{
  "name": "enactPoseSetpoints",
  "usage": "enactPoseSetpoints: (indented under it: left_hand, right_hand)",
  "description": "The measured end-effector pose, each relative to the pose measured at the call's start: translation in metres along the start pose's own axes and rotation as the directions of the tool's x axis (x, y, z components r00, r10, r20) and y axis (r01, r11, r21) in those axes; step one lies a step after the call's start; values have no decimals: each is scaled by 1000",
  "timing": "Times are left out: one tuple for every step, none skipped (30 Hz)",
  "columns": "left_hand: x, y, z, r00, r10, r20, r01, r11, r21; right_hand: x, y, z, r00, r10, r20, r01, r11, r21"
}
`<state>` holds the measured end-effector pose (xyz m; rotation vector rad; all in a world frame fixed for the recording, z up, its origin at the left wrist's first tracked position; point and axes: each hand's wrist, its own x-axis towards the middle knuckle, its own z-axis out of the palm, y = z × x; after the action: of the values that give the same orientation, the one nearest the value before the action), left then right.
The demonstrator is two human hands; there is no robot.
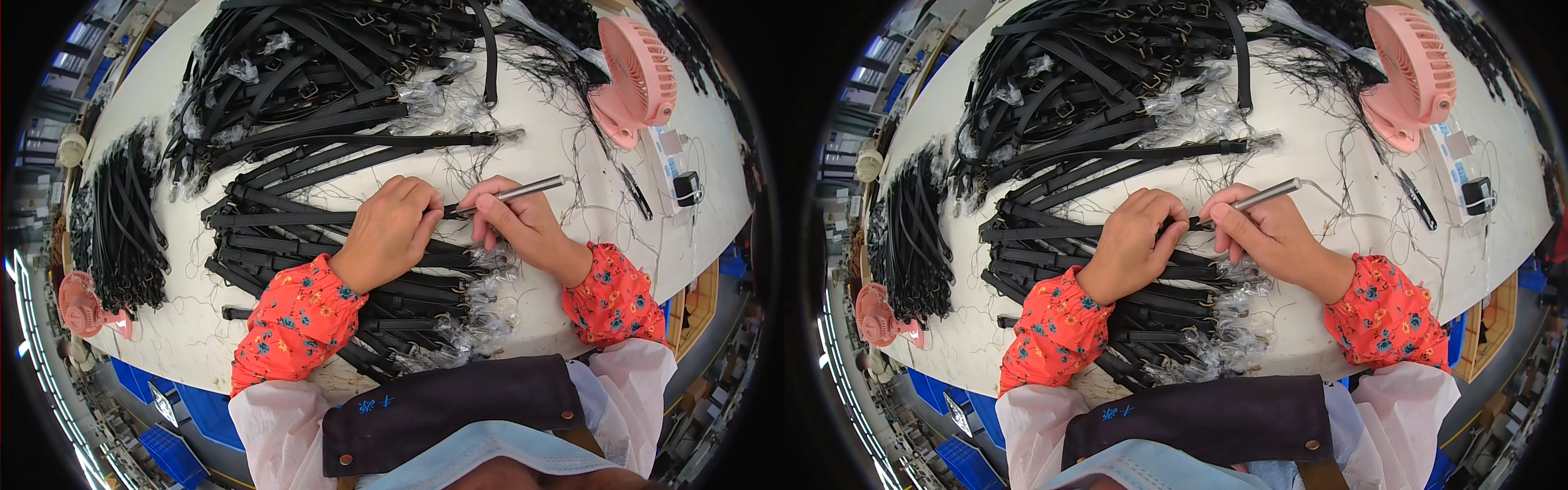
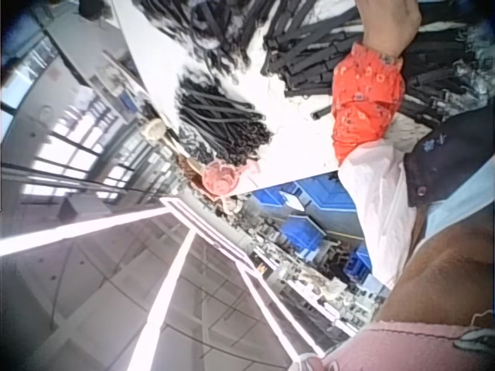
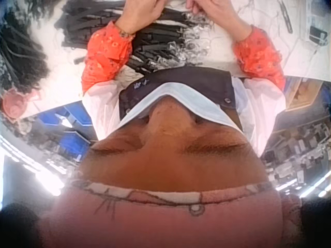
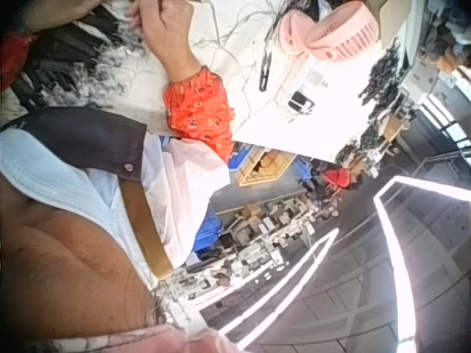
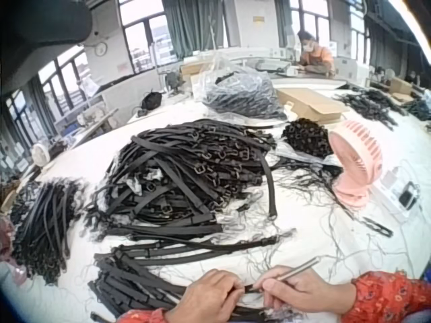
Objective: The person is assembling black belts at a workbench. They use a metal tool to thread a metal buckle onto the end of a belt strap, then use pliers to crimp the buckle securely in place. The person handles multiple belts sequentially, repeating the threading and crimping process for each unit.
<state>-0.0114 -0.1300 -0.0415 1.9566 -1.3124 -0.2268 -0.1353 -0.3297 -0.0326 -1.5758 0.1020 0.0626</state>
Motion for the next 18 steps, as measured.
enactPoseSetpoints:
  left_hand:
    - [0, 0, 0, 1000, -2, -1, 2, 1000, -1]
    - [0, 0, 0, 1000, -1, 0, 1, 1000, 2]
    - [0, -1, 0, 1000, 1, 1, -1, 1000, 4]
    - [0, -1, 0, 1000, 2, 3, -2, 1000, 6]
    - [0, -1, 0, 1000, 0, 2, 0, 1000, 3]
    - [0, -1, 0, 1000, -3, 2, 3, 1000, 0]
    - [0, -1, 1, 1000, -5, 2, 5, 1000, -3]
    - [0, -1, 1, 1000, -5, 1, 5, 1000, -5]
    - [0, -1, 1, 1000, -6, 1, 6, 1000, -7]
    - [0, -1, 1, 1000, -6, 0, 6, 1000, -8]
    - [0, -1, 1, 1000, -5, -5, 5, 1000, -11]
    - [0, -1, 1, 1000, -4, -10, 4, 1000, -14]
    - [0, -1, 0, 1000, -4, -15, 3, 1000, -17]
    - [0, -1, 0, 1000, -10, -17, 9, 1000, -23]
    - [0, -2, 0, 1000, -16, -19, 16, 999, -29]
    - [1, -2, 0, 1000, -22, -20, 22, 999, -35]
    - [1, -2, 0, 999, -26, -23, 25, 999, -42]
    - [1, -1, -1, 999, -29, -25, 28, 998, -49]
  right_hand:
    - [0, 0, 0, 1000, 2, 1, -2, 1000, -4]
    - [0, 0, 0, 1000, 3, 2, -3, 1000, -7]
    - [0, 1, 0, 1000, 5, 2, -5, 1000, -11]
    - [0, 1, 0, 1000, 4, 5, -4, 1000, -12]
    - [0, 1, 0, 1000, 3, 6, -3, 1000, -12]
    - [0, 1, 0, 1000, 2, 8, -2, 1000, -13]
    - [0, 1, 0, 1000, 1, 10, -1, 1000, -10]
    - [0, 0, 0, 1000, 0, 11, 0, 1000, -7]
    - [0, 0, 0, 1000, -1, 13, 1, 1000, -4]
    - [0, 0, 0, 1000, 2, 15, -2, 1000, -3]
    - [0, 1, 0, 1000, 4, 17, -4, 1000, -3]
    - [0, 1, 0, 1000, 7, 19, -7, 1000, -3]
    - [0, 1, 0, 1000, 11, 24, -11, 1000, -2]
    - [0, 1, -1, 999, 15, 28, -15, 1000, -2]
    - [-1, 1, -1, 999, 18, 33, -18, 1000, -2]
    - [-1, 1, -1, 999, 24, 34, -24, 1000, 8]
    - [-1, 1, -1, 999, 30, 35, -31, 999, 16]
    - [-1, 1, 0, 999, 36, 36, -37, 999, 25]
